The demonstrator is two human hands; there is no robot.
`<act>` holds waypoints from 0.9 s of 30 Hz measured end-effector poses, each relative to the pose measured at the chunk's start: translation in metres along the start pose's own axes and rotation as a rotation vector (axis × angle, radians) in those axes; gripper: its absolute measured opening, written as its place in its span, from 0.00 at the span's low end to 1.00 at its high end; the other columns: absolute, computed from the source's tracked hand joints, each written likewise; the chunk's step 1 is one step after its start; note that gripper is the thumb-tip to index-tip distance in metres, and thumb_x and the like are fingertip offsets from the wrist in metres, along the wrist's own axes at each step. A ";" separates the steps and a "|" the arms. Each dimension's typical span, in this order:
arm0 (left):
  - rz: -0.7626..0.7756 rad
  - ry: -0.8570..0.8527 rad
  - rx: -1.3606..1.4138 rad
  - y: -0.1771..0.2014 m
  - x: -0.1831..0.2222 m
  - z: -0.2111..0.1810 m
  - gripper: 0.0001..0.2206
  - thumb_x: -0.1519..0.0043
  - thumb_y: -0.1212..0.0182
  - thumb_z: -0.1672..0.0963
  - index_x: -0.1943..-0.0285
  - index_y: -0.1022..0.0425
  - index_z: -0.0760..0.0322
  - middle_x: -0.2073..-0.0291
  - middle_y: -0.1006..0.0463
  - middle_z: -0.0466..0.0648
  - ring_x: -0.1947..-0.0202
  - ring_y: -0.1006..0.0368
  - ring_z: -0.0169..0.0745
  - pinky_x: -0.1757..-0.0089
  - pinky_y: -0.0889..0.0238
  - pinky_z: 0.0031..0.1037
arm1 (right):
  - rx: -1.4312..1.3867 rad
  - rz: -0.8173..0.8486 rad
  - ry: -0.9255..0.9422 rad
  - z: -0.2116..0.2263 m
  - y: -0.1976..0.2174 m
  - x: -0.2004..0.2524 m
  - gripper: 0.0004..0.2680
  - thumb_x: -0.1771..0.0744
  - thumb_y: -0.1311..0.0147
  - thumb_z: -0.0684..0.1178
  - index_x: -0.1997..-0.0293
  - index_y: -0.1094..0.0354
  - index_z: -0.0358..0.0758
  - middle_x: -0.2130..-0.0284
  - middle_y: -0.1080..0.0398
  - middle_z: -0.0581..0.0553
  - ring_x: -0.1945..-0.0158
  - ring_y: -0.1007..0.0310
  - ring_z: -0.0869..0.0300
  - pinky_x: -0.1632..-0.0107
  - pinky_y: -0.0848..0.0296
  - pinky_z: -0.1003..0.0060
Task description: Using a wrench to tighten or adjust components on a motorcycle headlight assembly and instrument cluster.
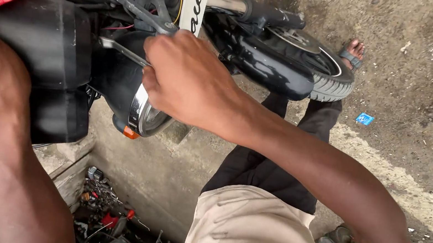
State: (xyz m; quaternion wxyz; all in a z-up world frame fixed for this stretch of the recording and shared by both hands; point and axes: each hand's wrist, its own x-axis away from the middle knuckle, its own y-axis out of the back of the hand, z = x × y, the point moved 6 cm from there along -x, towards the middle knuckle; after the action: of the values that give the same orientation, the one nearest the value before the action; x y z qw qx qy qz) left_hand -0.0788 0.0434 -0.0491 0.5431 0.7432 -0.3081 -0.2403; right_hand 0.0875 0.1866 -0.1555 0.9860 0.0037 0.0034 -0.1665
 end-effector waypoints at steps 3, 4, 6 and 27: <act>0.007 0.021 0.092 -0.014 0.003 0.011 0.17 0.17 0.59 0.56 0.36 0.25 0.74 0.51 0.16 0.54 0.55 0.19 0.37 0.52 0.25 0.26 | -0.061 0.101 -0.101 -0.015 -0.022 -0.021 0.08 0.38 0.46 0.37 0.81 0.34 0.29 0.89 0.33 0.41 0.83 0.25 0.55 0.79 0.28 0.58; 0.011 0.022 0.097 -0.018 0.003 0.014 0.17 0.17 0.59 0.56 0.36 0.25 0.74 0.51 0.16 0.54 0.55 0.19 0.37 0.52 0.25 0.26 | -0.058 0.100 -0.107 -0.018 -0.025 -0.026 0.08 0.38 0.46 0.37 0.81 0.34 0.29 0.89 0.33 0.41 0.83 0.25 0.55 0.79 0.28 0.58; 0.002 0.037 0.186 -0.020 0.006 0.020 0.16 0.17 0.58 0.56 0.37 0.26 0.76 0.51 0.17 0.55 0.56 0.22 0.36 0.52 0.25 0.26 | -0.010 0.117 -0.073 -0.017 -0.035 -0.038 0.08 0.39 0.46 0.35 0.82 0.36 0.28 0.90 0.34 0.38 0.85 0.26 0.53 0.77 0.29 0.54; -0.020 0.011 0.198 0.021 -0.039 -0.040 0.16 0.19 0.54 0.51 0.53 0.34 0.70 0.71 0.25 0.59 0.64 0.26 0.72 0.64 0.35 0.44 | -0.018 0.157 -0.400 0.019 -0.036 -0.012 0.08 0.38 0.41 0.43 0.60 0.25 0.30 0.86 0.37 0.42 0.81 0.41 0.60 0.74 0.41 0.58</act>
State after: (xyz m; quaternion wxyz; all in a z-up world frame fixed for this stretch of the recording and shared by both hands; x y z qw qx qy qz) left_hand -0.0823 0.0931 -0.0168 0.4665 0.7974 -0.3199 -0.2100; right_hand 0.0647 0.1560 -0.1361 0.9770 -0.0378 -0.1911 -0.0864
